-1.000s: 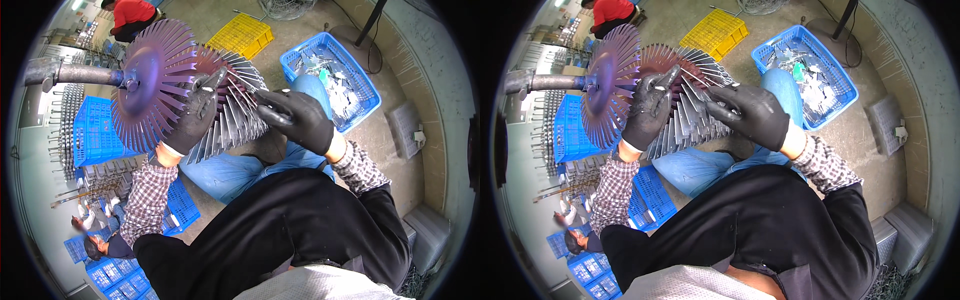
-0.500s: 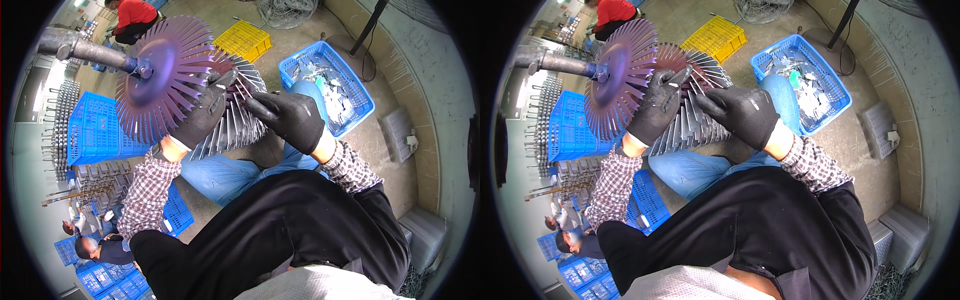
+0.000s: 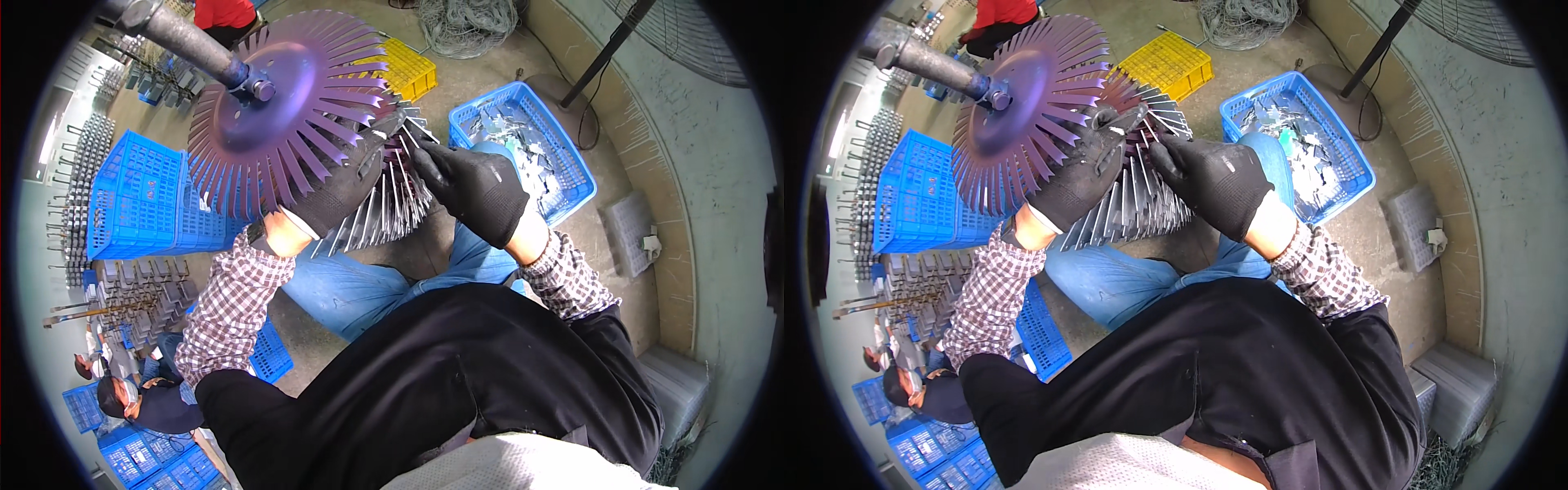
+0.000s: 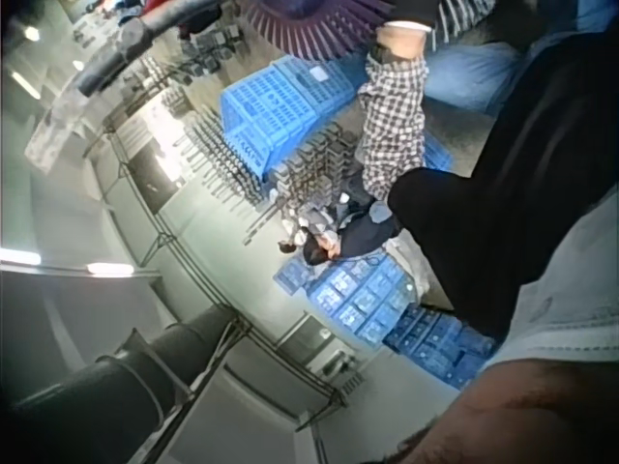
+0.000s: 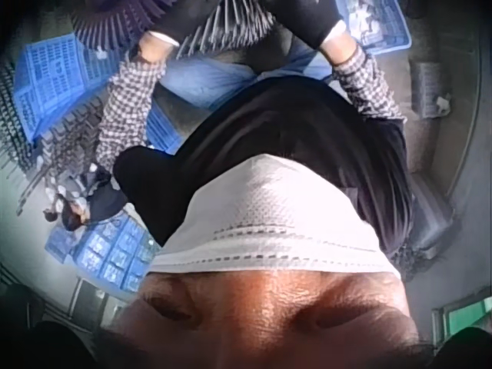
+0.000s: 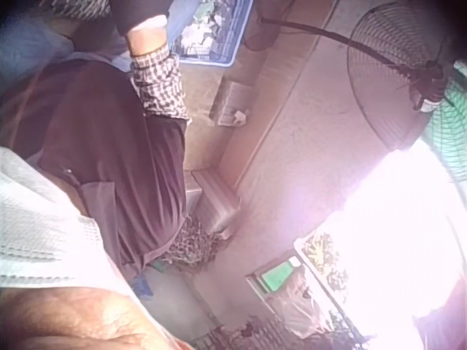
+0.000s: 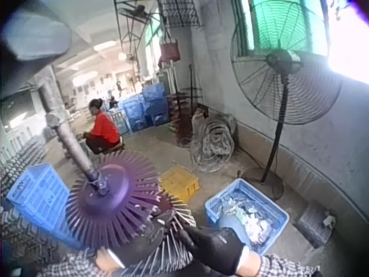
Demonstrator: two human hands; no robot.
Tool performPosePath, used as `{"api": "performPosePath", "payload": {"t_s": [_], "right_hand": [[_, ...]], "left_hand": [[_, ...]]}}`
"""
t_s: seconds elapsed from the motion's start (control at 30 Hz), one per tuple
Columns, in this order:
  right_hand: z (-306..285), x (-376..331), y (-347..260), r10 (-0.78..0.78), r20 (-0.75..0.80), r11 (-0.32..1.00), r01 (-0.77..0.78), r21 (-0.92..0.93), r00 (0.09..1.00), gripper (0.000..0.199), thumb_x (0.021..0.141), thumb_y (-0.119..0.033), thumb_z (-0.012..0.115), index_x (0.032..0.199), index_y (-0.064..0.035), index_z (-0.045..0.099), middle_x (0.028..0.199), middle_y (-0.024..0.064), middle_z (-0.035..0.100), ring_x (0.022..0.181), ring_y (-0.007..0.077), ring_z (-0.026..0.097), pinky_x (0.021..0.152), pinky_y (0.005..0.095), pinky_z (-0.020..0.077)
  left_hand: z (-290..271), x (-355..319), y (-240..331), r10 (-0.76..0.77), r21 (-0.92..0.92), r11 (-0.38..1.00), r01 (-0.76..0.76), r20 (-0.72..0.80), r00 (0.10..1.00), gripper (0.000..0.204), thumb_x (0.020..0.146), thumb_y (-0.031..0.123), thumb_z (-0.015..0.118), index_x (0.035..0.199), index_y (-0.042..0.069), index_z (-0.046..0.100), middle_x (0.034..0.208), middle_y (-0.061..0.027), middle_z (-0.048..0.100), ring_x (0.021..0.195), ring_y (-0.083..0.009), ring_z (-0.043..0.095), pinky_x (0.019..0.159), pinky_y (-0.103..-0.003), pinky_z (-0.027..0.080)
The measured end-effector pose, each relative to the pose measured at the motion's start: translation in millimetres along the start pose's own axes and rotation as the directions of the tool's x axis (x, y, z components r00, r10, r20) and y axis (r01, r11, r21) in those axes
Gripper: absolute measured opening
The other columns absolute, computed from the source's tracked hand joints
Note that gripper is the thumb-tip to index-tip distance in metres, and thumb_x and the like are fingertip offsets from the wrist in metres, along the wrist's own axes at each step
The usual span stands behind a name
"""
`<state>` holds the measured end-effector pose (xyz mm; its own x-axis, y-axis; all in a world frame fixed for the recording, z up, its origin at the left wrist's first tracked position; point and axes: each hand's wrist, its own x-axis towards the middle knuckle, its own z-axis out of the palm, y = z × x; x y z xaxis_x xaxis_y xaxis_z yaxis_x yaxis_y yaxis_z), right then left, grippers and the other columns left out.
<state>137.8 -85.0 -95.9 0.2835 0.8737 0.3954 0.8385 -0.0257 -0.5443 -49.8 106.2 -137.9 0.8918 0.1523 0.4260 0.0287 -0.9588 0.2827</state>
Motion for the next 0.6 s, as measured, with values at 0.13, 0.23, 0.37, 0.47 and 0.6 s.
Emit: {"api": "performPosePath", "payload": {"t_s": [0.13,0.23,0.37,0.47,0.6], "right_hand": [[-3.6,8.4,-0.7,-0.078,0.104,0.985,0.093,-0.145,0.991,0.024,0.109,-0.028,0.063,0.101,-0.0096,0.076,0.072,0.0122,0.072,0.057,0.0303,0.066,0.053,0.0401,0.0499],[-7.0,12.6,-0.2,-0.069,0.211,0.986,0.098,-0.132,0.975,0.026,0.109,-0.027,0.065,0.125,-0.0092,0.076,0.076,0.0119,0.074,0.054,0.0270,0.065,0.054,0.0371,0.0507],[-7.5,19.0,3.5,-0.118,0.261,0.972,0.165,-0.166,0.958,0.031,0.109,-0.027,0.066,0.132,-0.0084,0.076,0.078,0.0127,0.075,0.055,0.0259,0.065,0.055,0.0368,0.0515],[-8.2,17.2,5.6,-0.155,0.253,0.956,0.209,-0.206,0.955,0.031,0.109,-0.027,0.065,0.131,-0.0077,0.076,0.079,0.0135,0.074,0.056,0.0258,0.066,0.055,0.0374,0.0520],[-11.3,14.2,0.9,-0.174,0.170,0.973,0.196,-0.122,0.970,0.030,0.107,-0.026,0.069,0.127,-0.0052,0.078,0.082,0.0122,0.076,0.060,0.0226,0.068,0.057,0.0364,0.0532]], "left_hand": [[14.2,-4.8,-8.9,0.222,0.162,0.966,-0.203,-0.111,0.969,0.051,0.105,0.001,0.058,0.156,0.003,0.056,0.151,-0.0199,0.058,0.123,-0.0361,0.062,0.113,-0.043,0.047],[14.0,-10.1,-13.0,0.031,0.087,0.996,-0.032,0.005,0.999,0.045,0.107,0.004,0.057,0.152,0.001,0.056,0.149,-0.0215,0.061,0.123,-0.0372,0.065,0.112,-0.044,0.049],[3.7,-6.3,-4.8,-0.094,0.034,0.995,0.092,0.085,0.992,0.042,0.108,0.006,0.058,0.150,0.000,0.056,0.147,-0.0209,0.063,0.124,-0.0368,0.066,0.110,-0.044,0.052],[0.1,-2.8,1.2,-0.129,0.008,0.992,0.129,0.140,0.982,0.041,0.109,0.006,0.058,0.149,0.000,0.056,0.146,-0.0197,0.063,0.125,-0.0359,0.067,0.108,-0.043,0.053],[2.0,-6.4,-0.1,-0.298,0.027,0.954,0.297,0.067,0.952,0.048,0.110,0.027,0.063,0.153,0.008,0.054,0.138,-0.0191,0.070,0.099,-0.0275,0.077,0.081,-0.034,0.065]]}}
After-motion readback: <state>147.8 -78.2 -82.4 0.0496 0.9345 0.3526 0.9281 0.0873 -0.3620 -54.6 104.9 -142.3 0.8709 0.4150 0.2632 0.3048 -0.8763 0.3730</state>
